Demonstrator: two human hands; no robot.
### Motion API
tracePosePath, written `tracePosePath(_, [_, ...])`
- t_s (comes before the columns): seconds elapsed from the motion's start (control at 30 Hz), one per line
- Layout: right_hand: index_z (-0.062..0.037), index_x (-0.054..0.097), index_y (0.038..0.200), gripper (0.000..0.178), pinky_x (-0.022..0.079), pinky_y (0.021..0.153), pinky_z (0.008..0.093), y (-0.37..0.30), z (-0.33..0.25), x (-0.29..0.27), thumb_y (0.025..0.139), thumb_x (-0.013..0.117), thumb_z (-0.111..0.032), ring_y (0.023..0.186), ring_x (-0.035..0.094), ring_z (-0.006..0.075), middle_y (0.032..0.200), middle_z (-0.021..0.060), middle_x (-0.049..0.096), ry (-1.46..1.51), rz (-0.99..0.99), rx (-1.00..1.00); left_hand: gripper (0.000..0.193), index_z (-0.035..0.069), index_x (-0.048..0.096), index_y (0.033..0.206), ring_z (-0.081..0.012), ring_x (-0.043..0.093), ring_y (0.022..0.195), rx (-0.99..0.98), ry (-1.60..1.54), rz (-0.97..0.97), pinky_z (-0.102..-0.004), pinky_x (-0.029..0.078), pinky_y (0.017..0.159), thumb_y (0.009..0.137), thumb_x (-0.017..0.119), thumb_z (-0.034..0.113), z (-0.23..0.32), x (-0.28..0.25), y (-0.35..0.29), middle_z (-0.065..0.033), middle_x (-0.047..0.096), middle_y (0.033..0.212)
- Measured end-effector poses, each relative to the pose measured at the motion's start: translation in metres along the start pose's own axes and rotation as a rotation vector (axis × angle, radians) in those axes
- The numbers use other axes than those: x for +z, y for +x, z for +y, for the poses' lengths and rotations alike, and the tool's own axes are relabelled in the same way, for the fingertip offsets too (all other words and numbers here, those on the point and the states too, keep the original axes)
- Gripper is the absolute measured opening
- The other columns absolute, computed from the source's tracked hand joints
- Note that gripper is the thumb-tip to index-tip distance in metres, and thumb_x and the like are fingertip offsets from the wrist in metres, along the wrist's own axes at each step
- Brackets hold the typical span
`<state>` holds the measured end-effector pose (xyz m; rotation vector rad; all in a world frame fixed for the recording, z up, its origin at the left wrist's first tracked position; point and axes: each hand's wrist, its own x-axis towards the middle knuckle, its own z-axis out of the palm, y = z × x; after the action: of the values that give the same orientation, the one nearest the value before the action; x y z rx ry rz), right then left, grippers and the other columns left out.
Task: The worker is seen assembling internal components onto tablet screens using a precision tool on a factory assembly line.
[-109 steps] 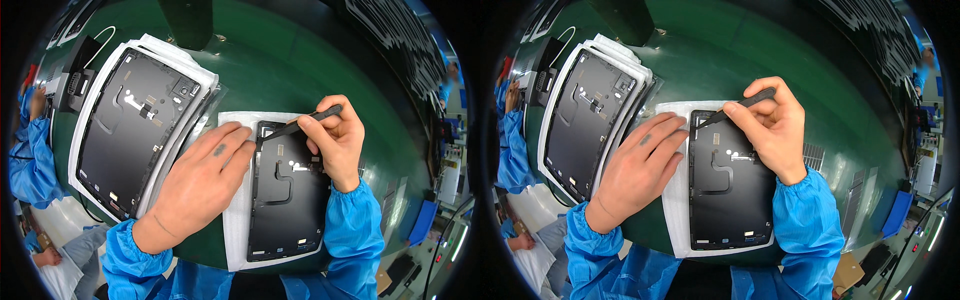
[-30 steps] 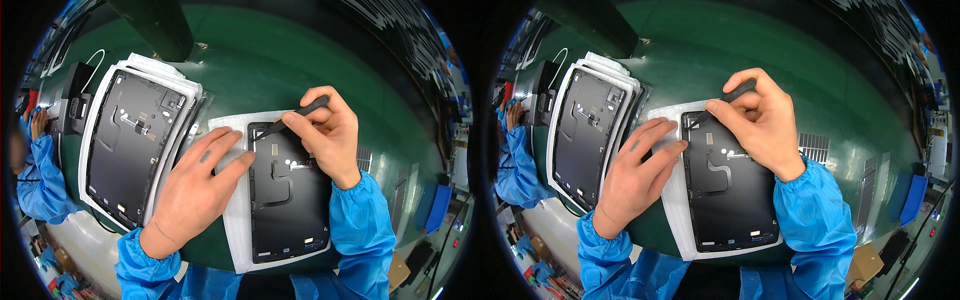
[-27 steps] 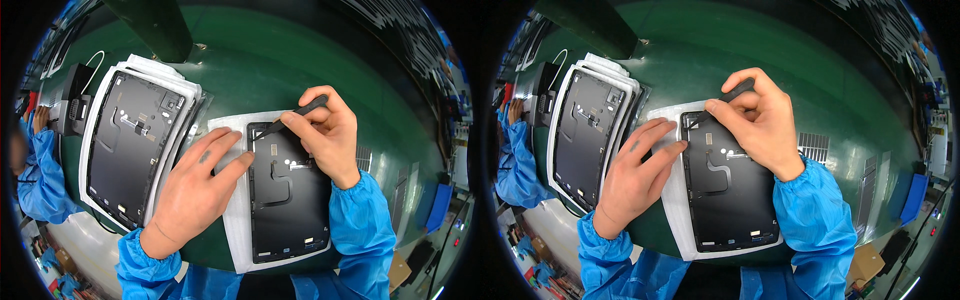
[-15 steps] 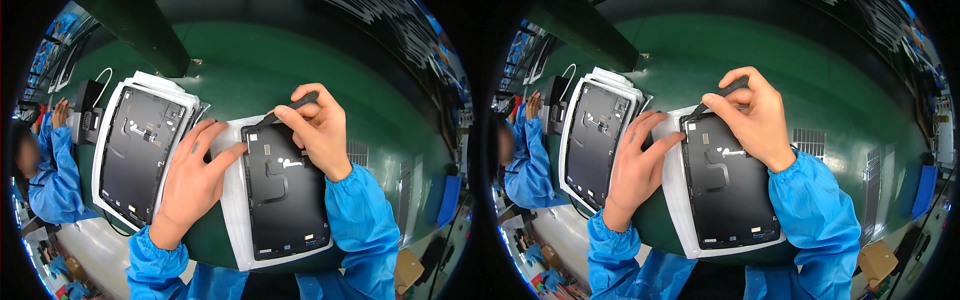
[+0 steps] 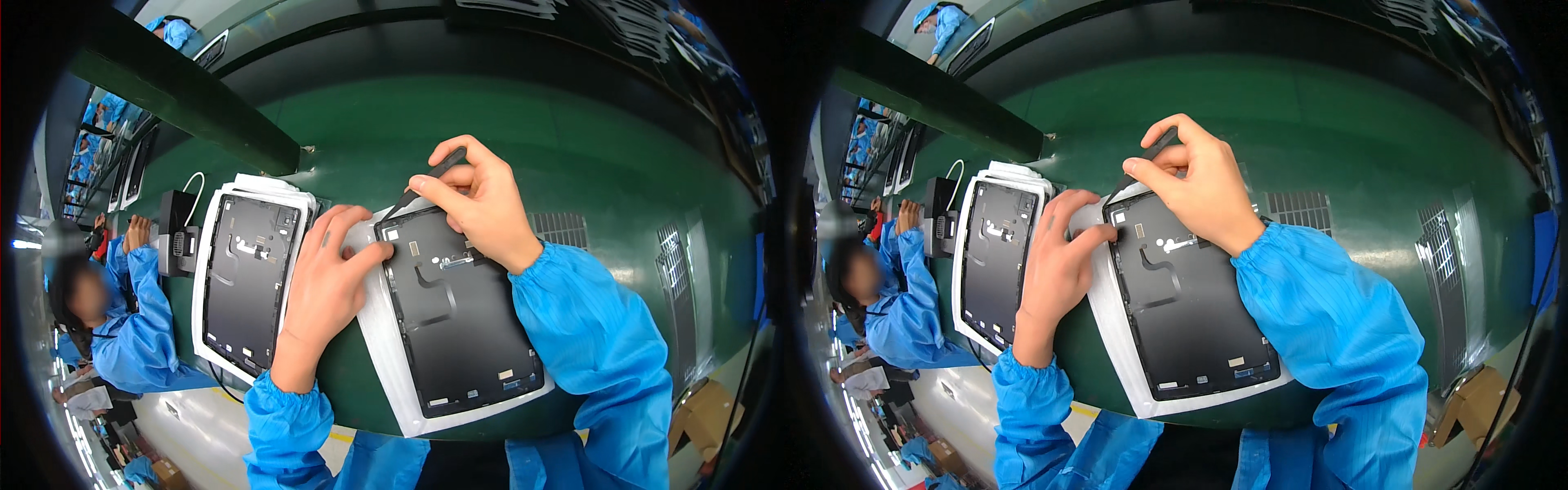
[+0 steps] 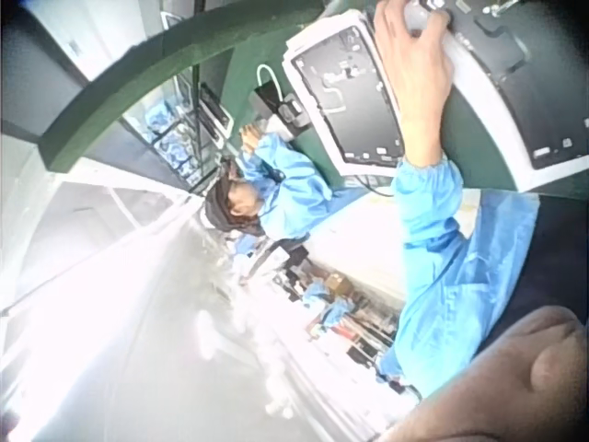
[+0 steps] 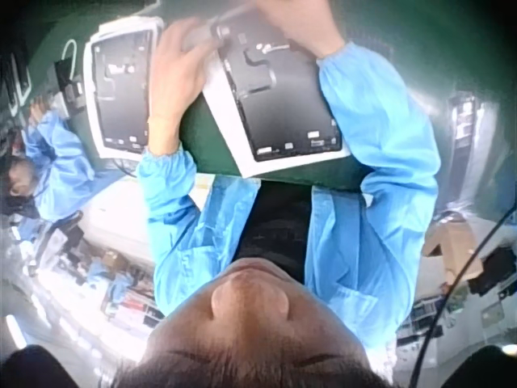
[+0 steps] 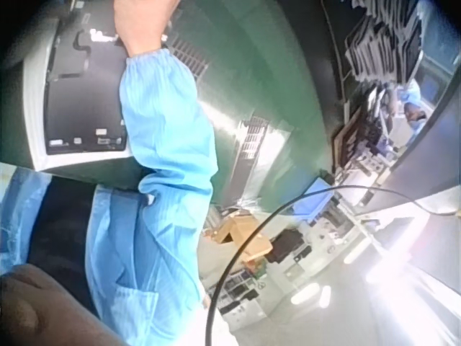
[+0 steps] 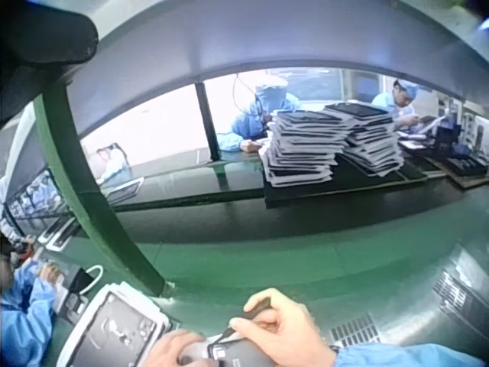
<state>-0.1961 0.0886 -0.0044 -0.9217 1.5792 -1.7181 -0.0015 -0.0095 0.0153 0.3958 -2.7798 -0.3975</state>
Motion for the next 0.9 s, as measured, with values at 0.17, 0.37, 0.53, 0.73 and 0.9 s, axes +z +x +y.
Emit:
tracePosePath(0.17, [-0.0015,0.056,0.098,0.025,0.044,0.058,0.0259,0.001,-0.002,0.001,0.085,0.074,-0.013,0.060,0.057,0.0082,0.066,0.0079,0.069,-0.066,0.043,0.007,0.030,0.010,0.060,0.085,-0.0363,0.051,0.114,-0.022,0.032,0.028,-0.0413,0.048,0.083,0.067,0.058,-0.014,-0.001,0.008,0.014,-0.0123,0.052,0.117])
tracePosePath(0.37, [-0.0016,0.056,0.097,0.025,0.043,0.057,0.0266,0.001,-0.002,0.001,0.085,0.074,-0.014,0.057,0.054,0.0084,0.062,0.0057,0.066,-0.031,0.077,-0.026,0.027,0.012,0.057,0.080,-0.0370,0.050,0.115,0.049,-0.025,0.022,-0.0439,0.046,0.091,0.066,0.060,-0.011,-0.001,0.012,0.011,-0.0118,0.052,0.116])
tracePosePath(0.53, [-0.0015,0.056,0.098,0.025,0.044,0.058,0.0259,-0.002,-0.005,-0.003,0.085,0.074,-0.014,0.059,0.057,0.0096,0.065,0.0078,0.069,-0.034,0.065,-0.020,0.029,0.011,0.059,0.085,-0.0381,0.050,0.115,0.034,0.026,0.092,-0.0445,0.046,0.092,0.068,0.058,-0.012,0.000,0.018,0.008,-0.0133,0.052,0.118])
tracePosePath(0.73, [-0.0020,0.056,0.099,0.026,0.043,0.055,0.0258,-0.017,-0.024,-0.032,0.085,0.075,-0.014,0.060,0.055,0.0073,0.071,0.0066,0.070,0.106,0.078,-0.056,0.012,0.002,0.060,0.095,-0.0379,0.055,0.105,-0.258,0.003,0.377,-0.0435,0.046,0.090,0.085,0.057,-0.003,0.029,0.011,-0.022,-0.0180,0.058,0.109])
tracePosePath(0.9, [-0.0043,0.053,0.105,0.026,0.029,0.046,0.0194,-0.073,-0.047,-0.096,0.087,0.072,-0.008,0.053,0.044,0.0026,0.073,0.0047,0.069,0.025,0.153,0.007,0.027,-0.001,0.062,0.078,-0.0315,0.057,0.063,-0.691,0.001,0.068,-0.0414,0.045,0.058,0.088,0.069,0.023,0.081,-0.019,-0.073,-0.0119,0.058,0.068])
